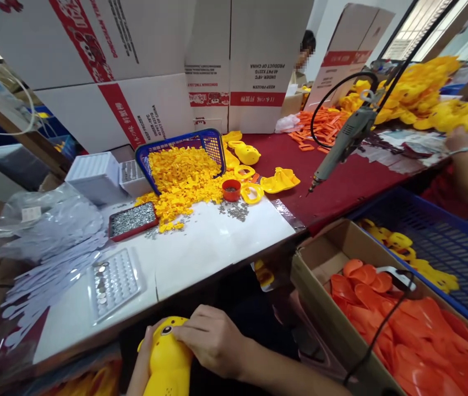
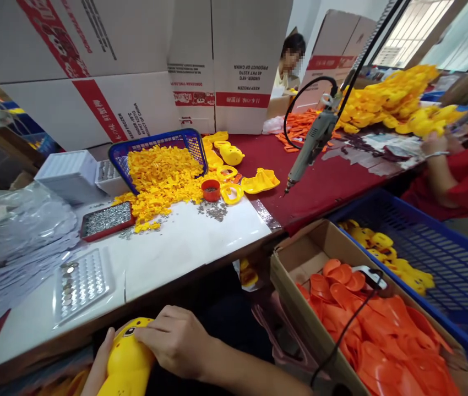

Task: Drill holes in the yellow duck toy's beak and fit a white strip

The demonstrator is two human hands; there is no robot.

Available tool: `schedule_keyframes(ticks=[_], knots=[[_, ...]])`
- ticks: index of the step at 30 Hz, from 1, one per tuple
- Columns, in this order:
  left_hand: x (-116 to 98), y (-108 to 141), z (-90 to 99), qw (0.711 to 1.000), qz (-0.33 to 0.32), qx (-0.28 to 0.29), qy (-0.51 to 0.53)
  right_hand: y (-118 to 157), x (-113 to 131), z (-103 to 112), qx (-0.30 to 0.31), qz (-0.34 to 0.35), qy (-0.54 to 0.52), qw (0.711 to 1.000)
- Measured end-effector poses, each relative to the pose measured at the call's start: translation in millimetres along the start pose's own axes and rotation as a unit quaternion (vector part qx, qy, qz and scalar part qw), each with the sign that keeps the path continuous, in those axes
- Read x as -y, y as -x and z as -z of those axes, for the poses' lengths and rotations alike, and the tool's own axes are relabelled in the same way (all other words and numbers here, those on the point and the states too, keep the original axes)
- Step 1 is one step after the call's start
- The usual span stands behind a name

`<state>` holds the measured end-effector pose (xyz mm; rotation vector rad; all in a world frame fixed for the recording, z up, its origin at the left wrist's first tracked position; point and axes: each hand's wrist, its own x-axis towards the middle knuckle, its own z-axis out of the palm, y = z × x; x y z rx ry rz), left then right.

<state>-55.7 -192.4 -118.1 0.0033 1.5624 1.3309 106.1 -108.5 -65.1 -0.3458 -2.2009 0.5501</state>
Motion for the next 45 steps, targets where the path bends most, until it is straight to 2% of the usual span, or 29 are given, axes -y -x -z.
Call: schedule_keyframes(ticks=[3,5,6,8,9,11,13,15,17,20,21,22,25,26,27,29,31,32,33,34,36,38,40,43,45], knots=[[-6,7,-3.4,0.999,0.051,-0.017,0.003,4,-3,-3,-0.032,0.013,0.013,0.999],[-13,15,-8.8,0.999,0.042,-0.007,0.002,5,-5,-3,-0.048,0.012,-0.006,0.999],[-17,20,-12.5,1.0,0.028,0.0,0.0,4,-5,-2,-0.056,-0.01,-0.035,0.998],[-27,32,-21.3,1.0,0.0,0.016,-0.007,1,-5,2,-0.076,-0.119,-0.143,0.98],[-32,37,-26.1,1.0,-0.012,0.025,-0.007,-2,-5,6,-0.084,-0.196,-0.215,0.953],[-40,46,-35.2,1.0,-0.015,0.026,0.0,-7,-7,15,-0.084,-0.337,-0.359,0.867],[-44,52,-41.9,0.998,-0.023,0.054,0.017,-12,-10,25,-0.031,-0.403,-0.461,0.79],[-46,55,-45.6,0.996,-0.022,0.074,0.034,-16,-13,34,0.029,-0.423,-0.503,0.753],[-46,57,-46.6,0.995,-0.026,0.085,0.034,-19,-15,41,0.073,-0.419,-0.489,0.762],[-47,59,-44.5,0.995,-0.036,0.092,0.009,-25,-13,47,0.114,-0.404,-0.414,0.808],[-48,59,-43.4,0.995,-0.034,0.095,-0.004,-27,-12,48,0.13,-0.404,-0.396,0.814],[-49,59,-42.2,0.995,-0.031,0.097,-0.014,-29,-11,49,0.15,-0.408,-0.387,0.813],[-50,58,-39.9,0.994,-0.021,0.104,-0.037,-34,-14,52,0.216,-0.429,-0.387,0.787],[-50,58,-39.8,0.994,-0.02,0.104,-0.038,-36,-18,55,0.228,-0.427,-0.382,0.787],[-50,58,-40.3,0.994,-0.018,0.102,-0.036,-38,-24,59,0.229,-0.418,-0.366,0.8],[-49,60,-43.2,0.995,-0.007,0.1,-0.03,-44,-45,73,0.184,-0.384,-0.287,0.858],[-49,62,-48.9,0.995,0.005,0.098,-0.019,-53,-76,94,0.088,-0.346,-0.131,0.925],[-48,63,-52.6,0.995,0.01,0.096,-0.015,-58,-95,105,0.035,-0.329,-0.03,0.943],[-48,65,-56.6,0.995,0.012,0.095,-0.011,-64,-113,115,-0.001,-0.31,0.076,0.948],[-47,67,-60.7,0.995,0.014,0.094,-0.008,-69,-132,125,-0.012,-0.295,0.173,0.94],[-46,69,-67.8,0.995,0.017,0.097,-0.004,-79,-164,139,0.033,-0.279,0.3,0.912],[-44,70,-72.0,0.995,0.019,0.102,-0.007,-85,-188,148,0.093,-0.267,0.347,0.894],[-43,69,-72.8,0.995,0.014,0.098,-0.023,-90,-207,157,0.119,-0.26,0.358,0.889],[-42,67,-70.1,0.995,0.004,0.089,-0.05,-99,-231,184,0.096,-0.286,0.383,0.873],[-41,66,-68.4,0.995,-0.004,0.086,-0.055,-107,-244,206,0.048,-0.319,0.409,0.854]])
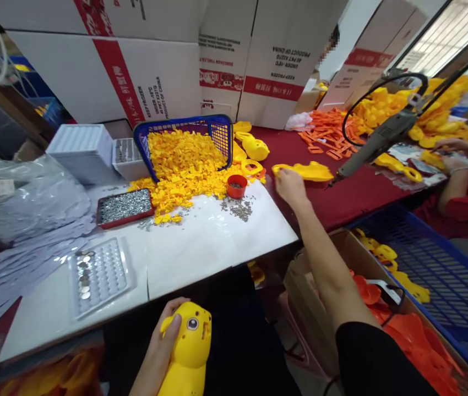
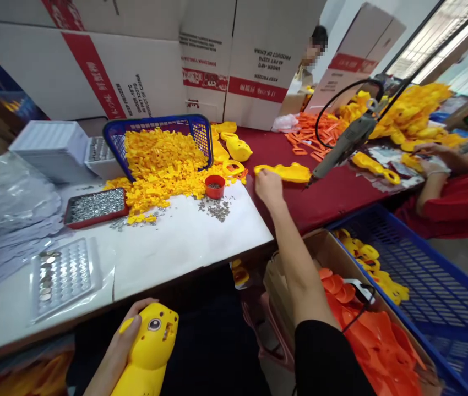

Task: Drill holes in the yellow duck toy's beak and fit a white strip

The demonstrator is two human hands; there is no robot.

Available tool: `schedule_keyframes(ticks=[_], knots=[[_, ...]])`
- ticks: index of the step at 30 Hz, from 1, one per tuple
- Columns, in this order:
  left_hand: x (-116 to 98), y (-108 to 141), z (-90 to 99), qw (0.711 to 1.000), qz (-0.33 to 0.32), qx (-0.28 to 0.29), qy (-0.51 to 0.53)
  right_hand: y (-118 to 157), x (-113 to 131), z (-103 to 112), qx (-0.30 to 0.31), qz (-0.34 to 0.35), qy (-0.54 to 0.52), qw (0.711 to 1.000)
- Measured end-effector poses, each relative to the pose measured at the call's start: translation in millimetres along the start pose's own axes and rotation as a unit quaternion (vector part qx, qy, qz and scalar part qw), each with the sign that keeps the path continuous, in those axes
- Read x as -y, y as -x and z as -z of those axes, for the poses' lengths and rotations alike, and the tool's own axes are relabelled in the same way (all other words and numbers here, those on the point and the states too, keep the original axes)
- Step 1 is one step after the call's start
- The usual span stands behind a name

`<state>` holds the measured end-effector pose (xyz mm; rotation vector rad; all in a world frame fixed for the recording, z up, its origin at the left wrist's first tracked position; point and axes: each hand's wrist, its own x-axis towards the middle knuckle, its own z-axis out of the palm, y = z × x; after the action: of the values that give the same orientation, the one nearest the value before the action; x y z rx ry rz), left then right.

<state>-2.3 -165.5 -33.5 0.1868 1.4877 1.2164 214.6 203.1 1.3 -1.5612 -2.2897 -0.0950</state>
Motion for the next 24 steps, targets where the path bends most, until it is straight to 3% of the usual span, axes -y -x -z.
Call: schedule_keyframes(ticks=[4,9,14,19,24], knots=[[1,0,-1.3,1.0,0.009,-0.003,-0.001,-27,-9,3,-0.059,-0.037,-0.009,0.998],[1,-3,-4.6,1.0,0.022,0.004,-0.014,-50,23,-31,-0.003,0.04,-0.075,0.996],[-3,-1,0.4,1.0,0.01,0.002,-0.013,-70,36,-59,0.006,0.044,-0.144,0.989],[-4,0,5.4,1.0,0.025,-0.004,0.006,-76,26,-65,-0.094,-0.002,-0.247,0.965],[7,-8,7.1,1.0,0.018,-0.016,0.013,-86,-2,-63,-0.212,-0.064,-0.349,0.911]])
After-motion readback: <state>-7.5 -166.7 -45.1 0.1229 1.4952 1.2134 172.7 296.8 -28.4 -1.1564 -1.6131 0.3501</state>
